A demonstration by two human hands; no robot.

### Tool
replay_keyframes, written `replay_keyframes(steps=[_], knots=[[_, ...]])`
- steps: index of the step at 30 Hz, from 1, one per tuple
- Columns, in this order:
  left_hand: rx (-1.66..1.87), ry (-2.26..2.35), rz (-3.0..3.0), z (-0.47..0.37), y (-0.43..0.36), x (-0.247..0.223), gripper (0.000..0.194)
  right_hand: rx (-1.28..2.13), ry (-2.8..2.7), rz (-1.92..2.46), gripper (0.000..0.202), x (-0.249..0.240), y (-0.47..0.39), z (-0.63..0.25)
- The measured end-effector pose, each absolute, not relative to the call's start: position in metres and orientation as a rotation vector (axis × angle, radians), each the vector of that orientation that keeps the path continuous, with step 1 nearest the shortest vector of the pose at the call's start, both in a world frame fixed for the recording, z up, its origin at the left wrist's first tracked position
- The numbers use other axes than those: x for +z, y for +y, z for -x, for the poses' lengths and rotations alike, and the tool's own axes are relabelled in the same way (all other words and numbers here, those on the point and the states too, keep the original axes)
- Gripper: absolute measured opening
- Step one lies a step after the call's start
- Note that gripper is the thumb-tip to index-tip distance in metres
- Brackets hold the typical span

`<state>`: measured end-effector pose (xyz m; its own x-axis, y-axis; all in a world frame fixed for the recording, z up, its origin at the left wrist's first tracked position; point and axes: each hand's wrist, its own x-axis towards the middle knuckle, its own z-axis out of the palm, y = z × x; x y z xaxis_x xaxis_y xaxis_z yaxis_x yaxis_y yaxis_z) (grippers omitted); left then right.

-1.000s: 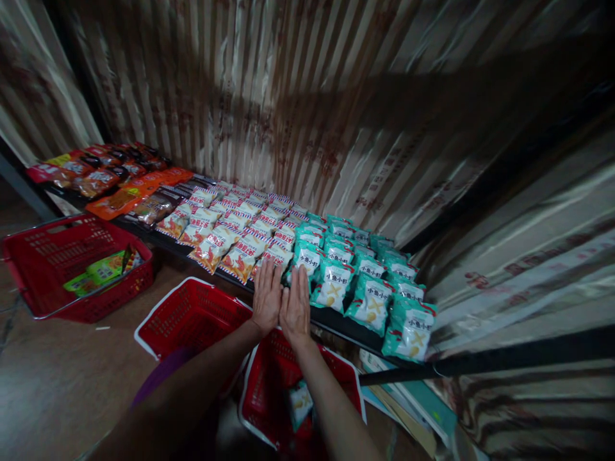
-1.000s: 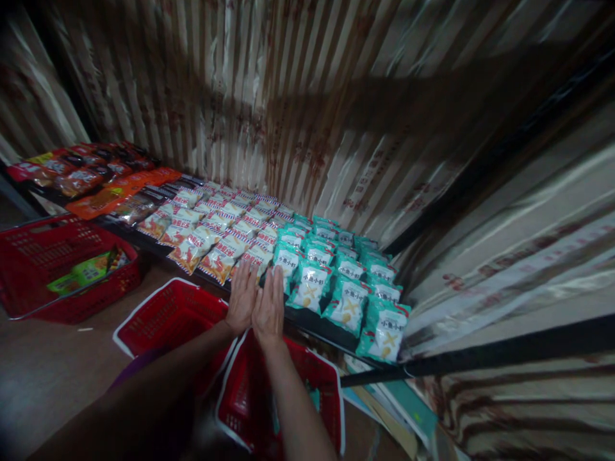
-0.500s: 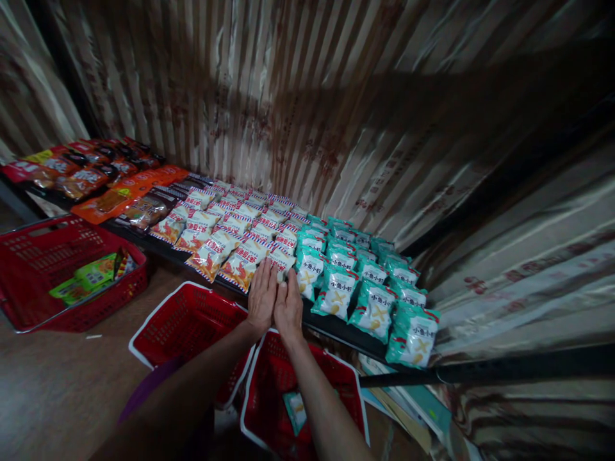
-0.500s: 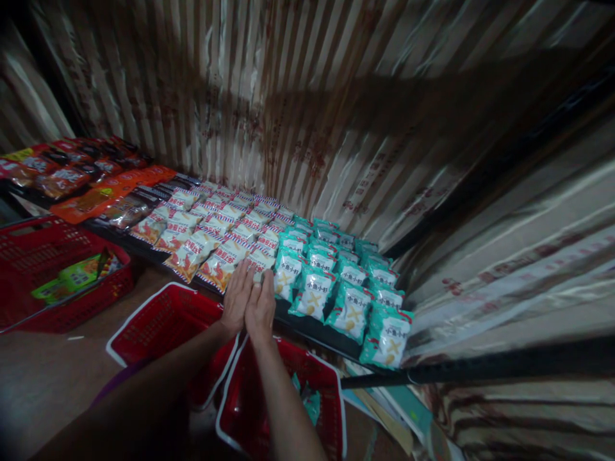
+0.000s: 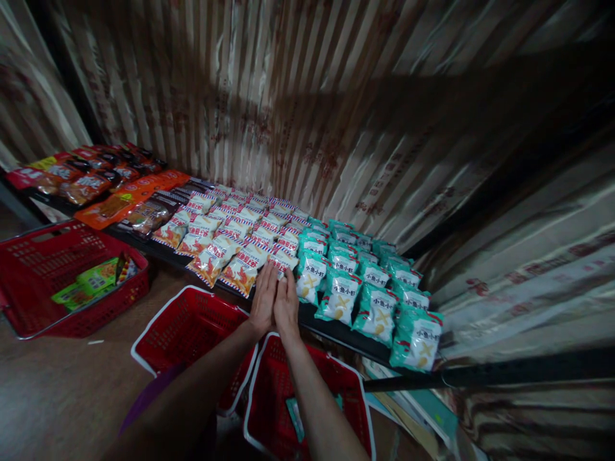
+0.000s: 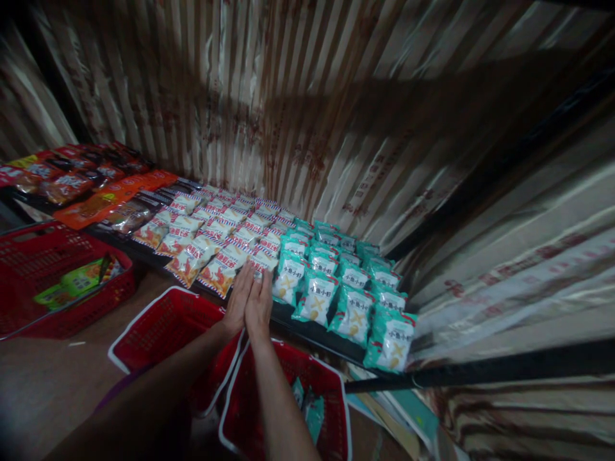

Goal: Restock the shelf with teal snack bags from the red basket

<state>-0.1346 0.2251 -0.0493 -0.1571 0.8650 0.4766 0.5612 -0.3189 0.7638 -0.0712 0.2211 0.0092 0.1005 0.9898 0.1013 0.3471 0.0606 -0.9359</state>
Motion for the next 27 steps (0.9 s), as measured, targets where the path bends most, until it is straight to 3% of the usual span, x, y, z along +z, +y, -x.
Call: replay_keyframes(steps=[21, 27], knots=[[1.527, 1.676, -1.893, 0.130, 0.237, -0.053, 0.043, 0.653, -1.541, 1.351, 0.064, -0.005, 0.233, 0.067], [1.536, 1.749, -1.789, 0.128, 0.236, -0.049, 0.044, 0.756, -1.547, 1.333, 0.068, -0.006, 0.233, 0.067]])
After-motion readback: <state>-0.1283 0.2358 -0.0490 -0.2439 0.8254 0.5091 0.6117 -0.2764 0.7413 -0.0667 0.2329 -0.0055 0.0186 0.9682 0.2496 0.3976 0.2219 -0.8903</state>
